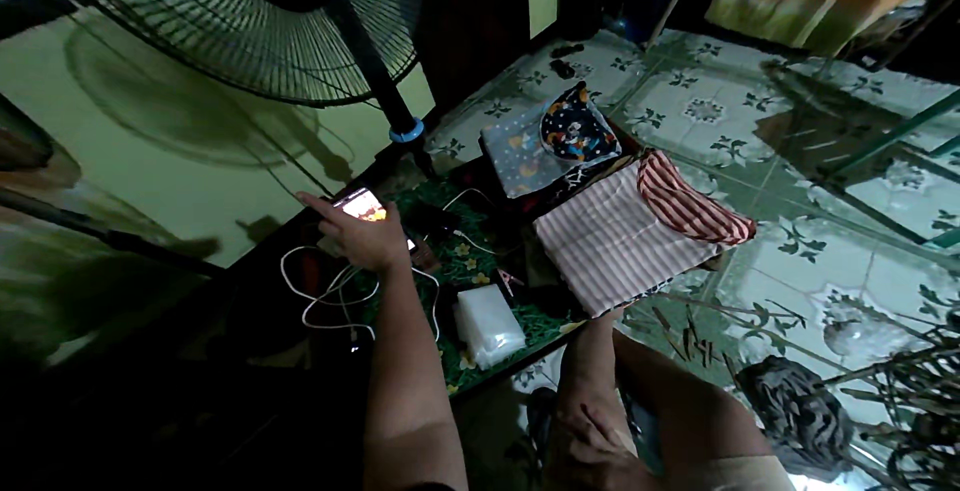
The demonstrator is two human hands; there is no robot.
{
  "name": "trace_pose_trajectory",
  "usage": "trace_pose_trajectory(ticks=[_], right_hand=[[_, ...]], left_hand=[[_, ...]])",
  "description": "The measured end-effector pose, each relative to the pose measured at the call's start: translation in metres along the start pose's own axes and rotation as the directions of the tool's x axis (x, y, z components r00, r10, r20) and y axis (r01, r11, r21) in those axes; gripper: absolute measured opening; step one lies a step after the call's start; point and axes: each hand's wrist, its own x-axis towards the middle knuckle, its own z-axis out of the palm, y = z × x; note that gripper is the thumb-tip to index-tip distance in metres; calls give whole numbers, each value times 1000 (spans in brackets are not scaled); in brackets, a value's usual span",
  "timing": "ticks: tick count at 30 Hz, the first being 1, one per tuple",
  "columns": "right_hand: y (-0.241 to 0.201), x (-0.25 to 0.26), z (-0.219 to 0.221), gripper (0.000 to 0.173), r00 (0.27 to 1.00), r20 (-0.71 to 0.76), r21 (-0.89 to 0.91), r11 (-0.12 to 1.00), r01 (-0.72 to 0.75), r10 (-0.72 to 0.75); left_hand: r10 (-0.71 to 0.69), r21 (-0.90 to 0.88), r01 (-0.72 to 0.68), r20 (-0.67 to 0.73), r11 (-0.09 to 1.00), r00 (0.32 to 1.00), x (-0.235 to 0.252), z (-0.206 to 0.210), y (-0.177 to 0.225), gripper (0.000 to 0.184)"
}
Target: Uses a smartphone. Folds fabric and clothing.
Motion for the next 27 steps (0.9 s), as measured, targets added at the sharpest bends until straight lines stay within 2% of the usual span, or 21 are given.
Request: trace_pose_trajectory(ticks=[4, 7, 11, 14, 15, 17, 18, 20, 22, 23, 25, 27], right_hand=[[19, -7, 26, 38, 993, -110, 10, 999, 51, -50], [22, -7, 27, 41, 993, -101, -25, 998, 58, -60], [38, -5, 47, 39, 980, -155, -93, 990, 108, -122], [35, -6, 39, 37, 981, -133, -97, 987, 128, -141], [27, -6, 30, 37, 987, -112, -72, 991, 111, -118], [18, -6, 21, 33, 987, -124, -52, 994, 100, -106], [22, -6, 27, 29, 983, -141, -72, 991, 111, -120], [24, -5, 29, 30, 986, -127, -42, 994, 105, -109], [27, -5, 32, 31, 985, -133, -21, 994, 104, -106], [31, -6, 35, 32, 985, -127, -19, 993, 112, -114], [38, -7, 43, 35, 987, -121, -5, 994, 110, -110], [41, -9, 47, 35, 986, -133, -19, 994, 104, -106]], left_hand=[[0, -41, 1, 23, 999, 1000, 0, 0, -5, 131], [12, -40, -10, 38, 999, 999, -1, 0, -6, 135], [104, -6, -104, -51, 995, 993, -8, -7, -8, 133], [262, -66, -270, -109, 960, 959, -32, -21, 1, 120], [323, -111, -330, -83, 937, 943, -47, -27, 6, 113], [445, -211, -422, 73, 882, 893, -85, -34, 19, 94], [499, -278, -442, 186, 853, 846, -104, -33, 23, 81], [510, -408, -334, 480, 850, 714, -140, -23, 30, 63], [393, -414, -102, 717, 905, 576, -170, -7, 36, 66], [341, -393, -19, 770, 919, 540, -182, 5, 36, 70], [268, -359, 70, 800, 931, 537, -198, 20, 36, 77], [208, -341, 134, 792, 931, 574, -207, 27, 41, 78]])
